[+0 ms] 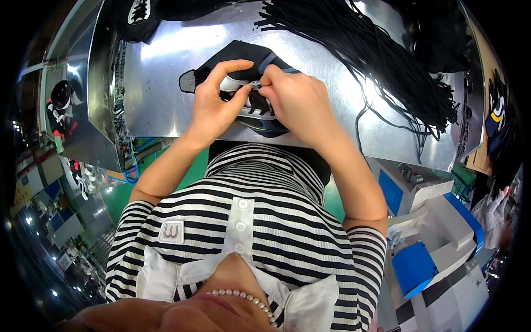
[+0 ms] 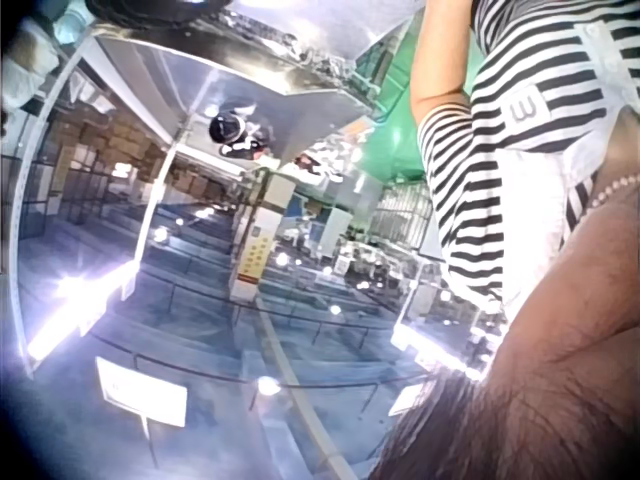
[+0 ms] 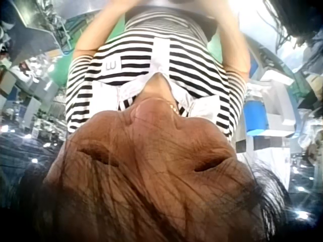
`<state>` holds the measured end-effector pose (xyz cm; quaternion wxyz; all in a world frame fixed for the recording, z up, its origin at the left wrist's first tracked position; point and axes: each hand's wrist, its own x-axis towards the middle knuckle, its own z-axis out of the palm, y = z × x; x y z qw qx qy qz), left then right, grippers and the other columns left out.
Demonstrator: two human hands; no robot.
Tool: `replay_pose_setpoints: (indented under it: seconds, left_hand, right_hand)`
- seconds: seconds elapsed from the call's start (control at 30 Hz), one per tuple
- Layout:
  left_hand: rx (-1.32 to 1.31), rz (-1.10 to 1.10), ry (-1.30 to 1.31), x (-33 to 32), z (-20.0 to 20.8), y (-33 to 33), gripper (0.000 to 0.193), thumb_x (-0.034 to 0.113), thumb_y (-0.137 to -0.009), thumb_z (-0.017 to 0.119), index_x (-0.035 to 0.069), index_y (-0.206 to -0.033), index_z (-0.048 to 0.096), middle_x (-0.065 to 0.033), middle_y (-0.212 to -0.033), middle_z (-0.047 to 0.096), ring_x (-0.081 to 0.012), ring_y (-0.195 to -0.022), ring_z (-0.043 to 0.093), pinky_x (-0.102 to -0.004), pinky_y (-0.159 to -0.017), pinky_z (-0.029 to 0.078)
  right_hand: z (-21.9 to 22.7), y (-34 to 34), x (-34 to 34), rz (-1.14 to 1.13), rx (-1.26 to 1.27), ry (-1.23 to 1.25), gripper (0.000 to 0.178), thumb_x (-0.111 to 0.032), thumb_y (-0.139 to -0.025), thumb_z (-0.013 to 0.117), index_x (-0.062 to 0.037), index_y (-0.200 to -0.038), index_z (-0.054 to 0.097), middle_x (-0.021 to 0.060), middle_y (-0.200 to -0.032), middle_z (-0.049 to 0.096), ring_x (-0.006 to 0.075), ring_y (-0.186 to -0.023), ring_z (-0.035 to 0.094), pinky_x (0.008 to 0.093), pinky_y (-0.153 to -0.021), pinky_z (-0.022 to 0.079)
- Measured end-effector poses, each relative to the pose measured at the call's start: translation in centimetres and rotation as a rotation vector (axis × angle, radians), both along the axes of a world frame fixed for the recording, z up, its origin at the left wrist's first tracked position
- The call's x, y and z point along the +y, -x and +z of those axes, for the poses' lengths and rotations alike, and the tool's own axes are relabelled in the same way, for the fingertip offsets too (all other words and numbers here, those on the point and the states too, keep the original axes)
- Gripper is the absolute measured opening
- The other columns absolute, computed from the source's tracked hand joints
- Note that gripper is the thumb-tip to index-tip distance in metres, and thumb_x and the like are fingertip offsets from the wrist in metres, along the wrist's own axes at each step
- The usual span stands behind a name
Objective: The person laces a shoe by hand, threading the laces through the eyelets one by one. They then move the finished shoe aside and pick up another lace.
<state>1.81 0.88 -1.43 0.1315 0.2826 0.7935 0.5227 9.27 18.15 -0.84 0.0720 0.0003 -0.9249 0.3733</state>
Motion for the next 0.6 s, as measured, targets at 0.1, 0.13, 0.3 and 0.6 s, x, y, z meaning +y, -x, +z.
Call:
replay_pose_setpoints:
  seconds: [0.1, 0.13, 0.3, 0.6]
  left_hand:
    - [0.054, -0.014, 0.017, -0.1, -0.3, -0.3, 0.038, -0.005, -0.084, 0.064, 0.001, -0.122, 0.062, -0.0102, -0.115, 0.068, -0.0163, -0.102, 0.065, -0.0277, -0.089, 0.050]
    - [0.101, -0.021, 0.033, -0.2, -0.4, -0.3, 0.039, -0.005, -0.085, 0.063, 0.002, -0.123, 0.062, -0.0096, -0.117, 0.068, -0.0154, -0.102, 0.065, -0.0275, -0.089, 0.050]
    - [0.006, -0.059, -0.015, -0.1, 0.1, 0.9, 0.044, -0.005, -0.090, 0.057, -0.002, -0.134, 0.053, -0.0100, -0.128, 0.063, -0.0125, -0.107, 0.061, -0.0251, -0.091, 0.051]
    - [-0.042, -0.108, -0.010, 0.4, -1.4, 1.0, 0.059, -0.002, -0.086, 0.060, 0.006, -0.142, 0.047, -0.0129, -0.110, 0.069, -0.0111, -0.068, 0.062, -0.0259, -0.064, 0.050]
  right_hand:
    - [-0.2, 0.7, -0.6, 0.045, 0.008, -0.112, 0.014, -0.013, -0.086, 0.067, -0.0026, -0.090, 0.058, 0.0139, -0.068, 0.067, 0.0315, -0.065, 0.068, 0.0415, -0.057, 0.051]
    - [-0.3, 0.9, -1.1, 0.054, 0.024, -0.159, 0.015, -0.013, -0.085, 0.066, -0.0013, -0.090, 0.057, 0.0151, -0.067, 0.067, 0.0321, -0.064, 0.068, 0.0420, -0.056, 0.052]
    - [-1.0, 2.1, -1.7, -0.003, 0.066, -0.162, 0.022, -0.010, -0.085, 0.062, 0.0044, -0.099, 0.053, 0.0184, -0.065, 0.066, 0.0349, -0.061, 0.067, 0.0432, -0.053, 0.052]
    - [0.1, 2.8, -2.2, -0.077, -0.050, -0.317, 0.034, -0.018, -0.084, 0.064, 0.0057, -0.104, 0.051, 0.0163, -0.069, 0.068, 0.0338, -0.062, 0.068, 0.0413, -0.056, 0.054]
